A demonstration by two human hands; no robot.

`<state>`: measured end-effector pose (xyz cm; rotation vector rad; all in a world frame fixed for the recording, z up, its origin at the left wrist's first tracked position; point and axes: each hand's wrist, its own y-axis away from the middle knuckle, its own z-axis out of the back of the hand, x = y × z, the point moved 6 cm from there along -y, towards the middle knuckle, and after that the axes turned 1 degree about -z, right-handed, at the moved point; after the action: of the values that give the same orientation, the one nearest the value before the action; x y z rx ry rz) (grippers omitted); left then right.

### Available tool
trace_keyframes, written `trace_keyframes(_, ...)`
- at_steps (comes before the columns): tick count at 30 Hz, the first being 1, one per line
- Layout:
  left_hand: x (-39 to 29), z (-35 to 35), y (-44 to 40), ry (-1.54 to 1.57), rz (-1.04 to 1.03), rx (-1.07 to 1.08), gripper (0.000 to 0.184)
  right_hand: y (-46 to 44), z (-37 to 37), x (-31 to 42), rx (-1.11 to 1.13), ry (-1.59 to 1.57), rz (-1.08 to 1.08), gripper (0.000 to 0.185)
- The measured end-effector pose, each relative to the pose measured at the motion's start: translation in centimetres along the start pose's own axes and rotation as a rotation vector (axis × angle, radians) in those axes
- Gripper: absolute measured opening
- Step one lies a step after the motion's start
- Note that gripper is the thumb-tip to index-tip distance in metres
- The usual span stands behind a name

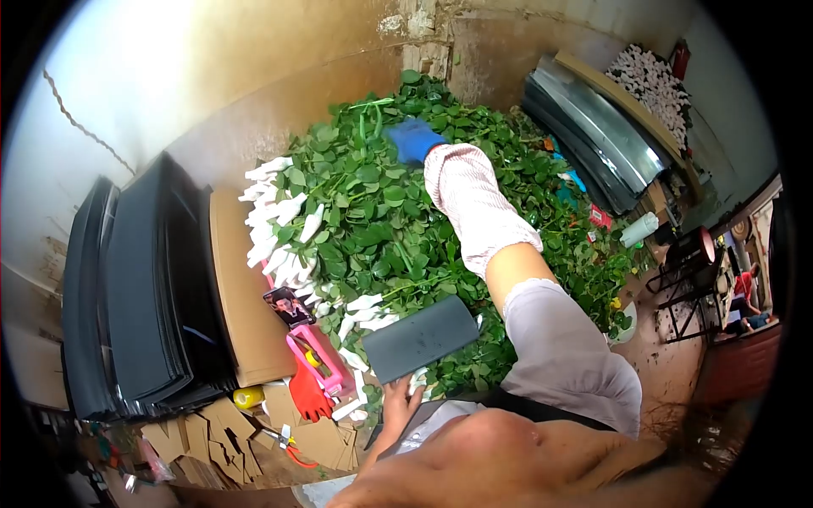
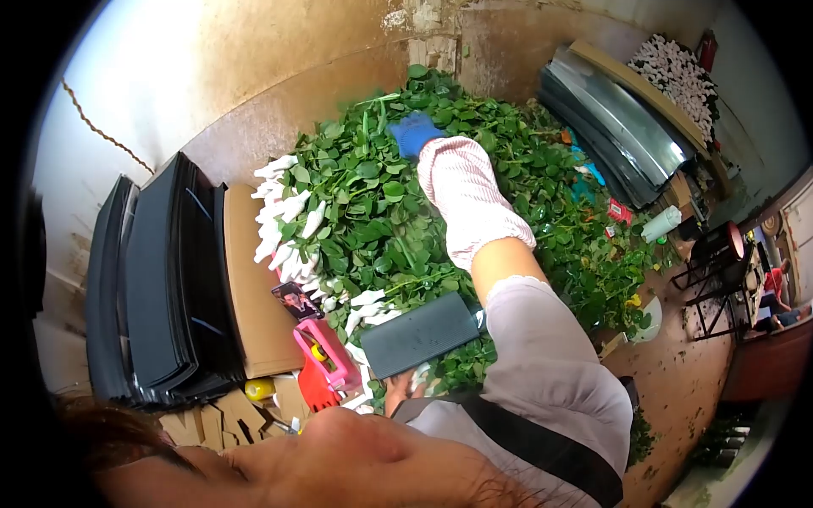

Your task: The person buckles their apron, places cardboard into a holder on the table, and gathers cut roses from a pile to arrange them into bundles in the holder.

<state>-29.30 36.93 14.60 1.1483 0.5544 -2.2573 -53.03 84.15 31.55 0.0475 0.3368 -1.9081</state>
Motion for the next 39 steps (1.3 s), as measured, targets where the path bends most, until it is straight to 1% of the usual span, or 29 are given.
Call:
trace_keyframes(1, -0.3, 0.2, -0.1, 0.001, 0.010, 0.004, 0.044, 0.1, -0.3, 0.2, 0.203, -0.056, 0.027, 0.046)
trace_keyframes(4, -0.7, 0.3, -0.2, 0.052, 0.044, -0.006, 0.043, 1.5, 2.2, 1.8, 0.205, 0.177, 0.049, 0.034)
trace_keyframes(5, -0.8, 0.3, -0.1, 0.073, 0.052, -0.009, 0.043, 2.9, 3.0, 2.1, 0.244, 0.224, 0.051, 0.024)
trace_keyframes(6, -0.7, 0.2, -0.1, 0.094, 0.054, -0.016, 0.043, 5.0, 4.1, 2.1, 0.124, 0.173, 0.115, 0.020)
trace_keyframes(8, -0.7, 0.3, -0.1, 0.095, 0.067, 0.001, 0.041, 9.5, 6.6, 1.6, -0.183, 0.150, 0.168, 0.016)
trace_keyframes(10, -0.6, 0.2, -0.1, 0.125, 0.066, -0.004, 0.041, 13.7, 6.9, 1.3, -0.174, 0.138, 0.097, 0.019)
trace_keyframes(11, -0.3, 0.0, 0.0, 0.108, 0.034, -0.016, 0.041, 15.4, 6.9, 0.9, -0.167, 0.130, 0.065, 0.020)
trace_keyframes(12, -0.3, 0.0, 0.1, 0.174, 0.155, 0.049, 0.042, 17.4, 5.3, 0.3, -0.182, 0.080, 0.116, 0.025)
trace_keyframes(14, 0.1, -0.2, 0.2, 0.013, -0.055, -0.035, 0.042, 21.4, 0.8, -0.7, -0.220, -0.028, 0.219, 0.035)
trace_keyframes(15, 0.4, -0.3, 0.1, 0.051, -0.001, -0.007, 0.042, 22.3, 0.6, -1.2, -0.142, -0.042, 0.086, 0.039)
trace_keyframes(17, 0.8, -0.6, 0.4, 0.158, 0.144, 0.040, 0.043, 24.9, 7.1, -0.2, -0.395, -0.058, 0.060, 0.037)
trace_keyframes(18, 0.5, -0.4, 0.3, 0.125, 0.044, -0.022, 0.043, 25.9, 10.1, 0.3, -0.521, -0.071, 0.040, 0.036)
trace_keyframes(19, 0.9, -0.5, 0.5, 0.056, 0.018, -0.018, 0.044, 26.6, 11.2, 0.8, -0.606, -0.022, 0.049, 0.042)
trace_keyframes(20, 1.3, -0.7, 0.5, -0.011, -0.014, -0.013, 0.044, 26.0, 9.9, 0.5, -0.378, -0.043, 0.021, 0.047)
trace_keyframes(21, 2.0, -1.1, 0.9, 0.059, 0.140, 0.045, 0.044, 25.4, 8.2, -0.1, -0.148, -0.063, -0.002, 0.051)
trace_keyframes(22, 0.7, -0.3, 0.6, 0.053, 0.071, -0.008, 0.043, 25.4, 7.5, 0.2, 0.081, -0.082, -0.025, 0.056)
trace_keyframes(23, 1.2, -0.4, 0.9, 0.047, 0.045, -0.015, 0.043, 25.7, 9.3, 0.3, -0.053, -0.068, -0.048, 0.059)
trace_keyframes(24, 1.6, -0.9, 0.7, 0.049, 0.017, -0.034, 0.042, 25.5, 12.6, 0.7, -0.223, -0.035, -0.016, 0.056)
trace_keyframes(26, 0.4, -0.3, 0.5, 0.075, 0.055, -0.020, 0.042, 26.2, 18.0, 2.1, -0.547, 0.016, 0.054, 0.051)
trace_keyframes(27, 0.3, -0.3, 0.5, 0.061, 0.067, -0.005, 0.043, 25.7, 18.6, 2.4, -0.572, -0.088, 0.186, 0.045)
trace_keyframes(30, 1.2, -0.9, 0.6, 0.138, 0.089, 0.006, 0.043, 22.9, 15.7, 2.5, -0.023, 0.113, 0.108, 0.045)
trace_keyframes(31, 1.5, -1.0, 0.6, 0.116, 0.075, 0.009, 0.044, 22.3, 16.5, 2.6, -0.022, 0.177, 0.077, 0.047)
trace_keyframes(32, 1.8, -1.1, 0.4, 0.114, 0.070, 0.014, 0.044, 22.1, 17.4, 2.5, -0.225, 0.145, 0.153, 0.047)
trace_keyframes(34, 0.9, -0.7, 0.6, 0.116, 0.085, 0.016, 0.044, 22.9, 16.9, 1.4, -0.615, 0.058, 0.325, 0.047)
trace_keyframes(35, 0.7, -0.7, 0.5, 0.203, 0.114, 0.002, 0.043, 22.6, 13.7, 0.5, -0.431, 0.058, 0.295, 0.046)
trace_keyframes(37, 1.0, -0.7, 0.9, 0.105, 0.079, 0.008, 0.043, 21.6, 5.1, -3.2, 0.268, 0.219, -0.026, 0.044)
trace_keyframes(39, 1.3, -0.8, 0.6, 0.049, 0.069, 0.004, 0.042, 22.6, 3.4, -3.6, 0.259, 0.170, -0.039, 0.037)
